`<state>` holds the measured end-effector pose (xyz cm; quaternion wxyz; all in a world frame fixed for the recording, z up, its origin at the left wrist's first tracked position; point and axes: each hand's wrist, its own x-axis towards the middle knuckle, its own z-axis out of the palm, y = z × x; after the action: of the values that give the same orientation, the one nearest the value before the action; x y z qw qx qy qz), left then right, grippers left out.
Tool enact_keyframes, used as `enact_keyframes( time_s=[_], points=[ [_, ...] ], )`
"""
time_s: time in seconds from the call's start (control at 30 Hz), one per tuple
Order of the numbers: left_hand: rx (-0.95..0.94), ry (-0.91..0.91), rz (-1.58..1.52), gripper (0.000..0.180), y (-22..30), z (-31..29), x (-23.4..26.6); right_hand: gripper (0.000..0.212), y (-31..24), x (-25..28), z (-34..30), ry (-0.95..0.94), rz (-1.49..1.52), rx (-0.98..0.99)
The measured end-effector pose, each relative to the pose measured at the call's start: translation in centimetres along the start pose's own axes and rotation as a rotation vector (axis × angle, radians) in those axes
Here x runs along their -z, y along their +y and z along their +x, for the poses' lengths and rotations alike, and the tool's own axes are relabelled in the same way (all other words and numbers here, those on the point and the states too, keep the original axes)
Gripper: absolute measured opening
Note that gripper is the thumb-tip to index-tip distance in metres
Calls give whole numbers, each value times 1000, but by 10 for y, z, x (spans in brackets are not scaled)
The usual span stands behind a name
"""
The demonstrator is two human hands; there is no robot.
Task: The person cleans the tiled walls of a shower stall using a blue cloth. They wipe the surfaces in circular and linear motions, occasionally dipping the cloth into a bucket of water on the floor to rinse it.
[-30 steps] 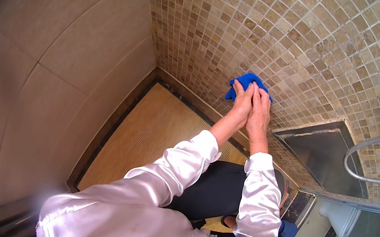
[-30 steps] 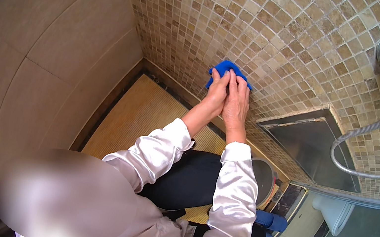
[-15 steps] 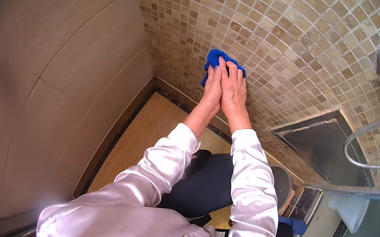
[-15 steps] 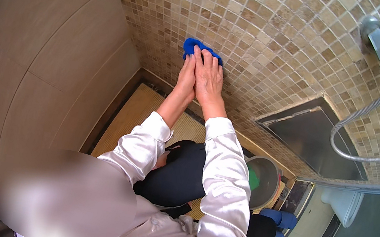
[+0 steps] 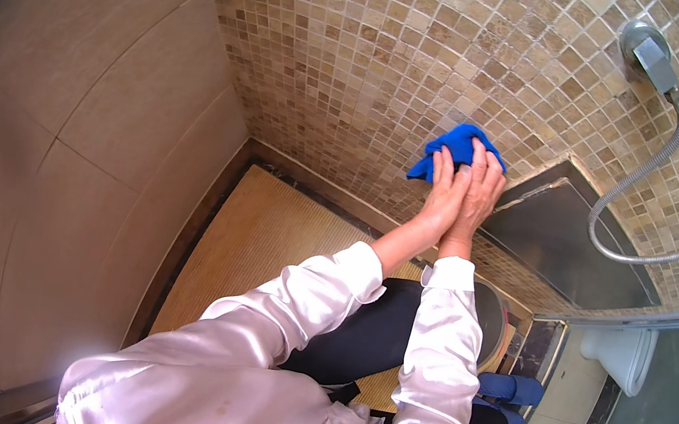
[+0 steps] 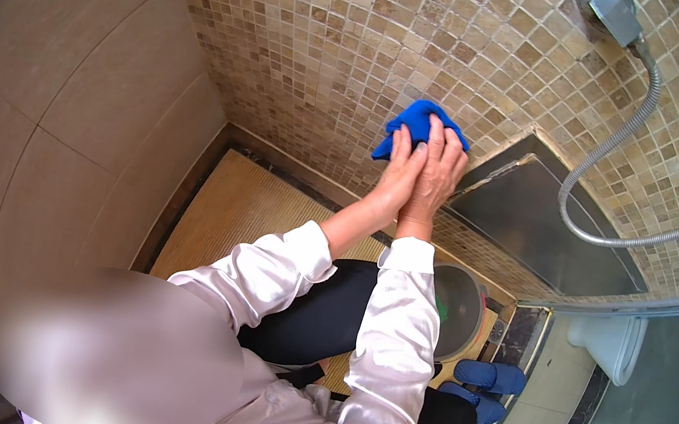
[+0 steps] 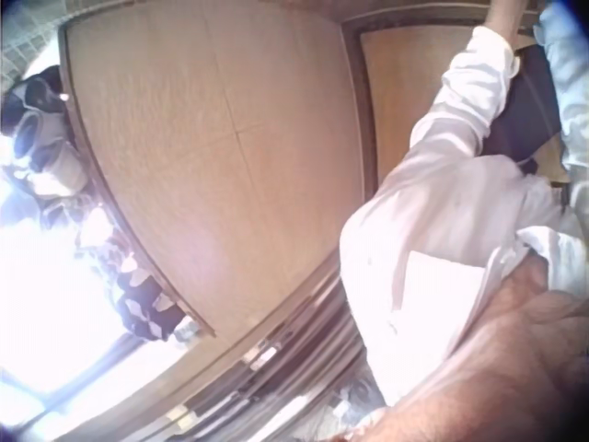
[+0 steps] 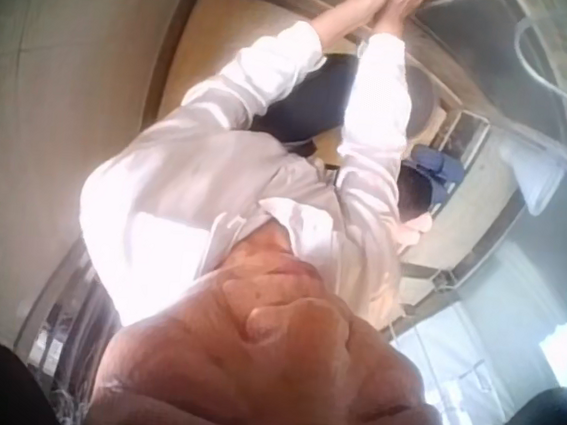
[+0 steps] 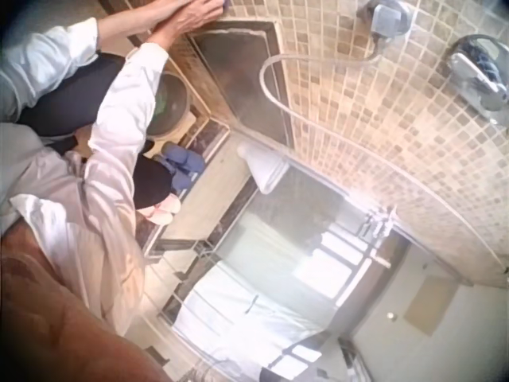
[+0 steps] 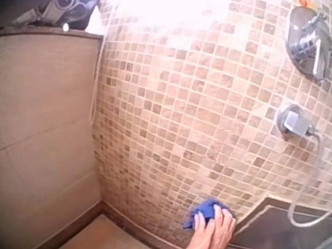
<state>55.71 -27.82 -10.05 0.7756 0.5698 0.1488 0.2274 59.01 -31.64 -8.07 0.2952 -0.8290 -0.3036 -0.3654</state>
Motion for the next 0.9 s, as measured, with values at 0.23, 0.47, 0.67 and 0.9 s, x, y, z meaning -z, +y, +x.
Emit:
enact_keyframes(
  time_s=[0.23,0.47,0.67,0.9],
  points=[
    [53,-66,-5,91,8,-12,-29,51,25,16,0,89,26,-109],
    [37,4,-96,85,-3,3,-10,50,18,-6,6,42,293,-320],
    [-28,36,-296,73,1,12,22,40,-16,-19,18,-3,441,-231],
    [-195,94,-296,67,39,20,77,57,-76,-30,40,-40,240,253]
  ],
)
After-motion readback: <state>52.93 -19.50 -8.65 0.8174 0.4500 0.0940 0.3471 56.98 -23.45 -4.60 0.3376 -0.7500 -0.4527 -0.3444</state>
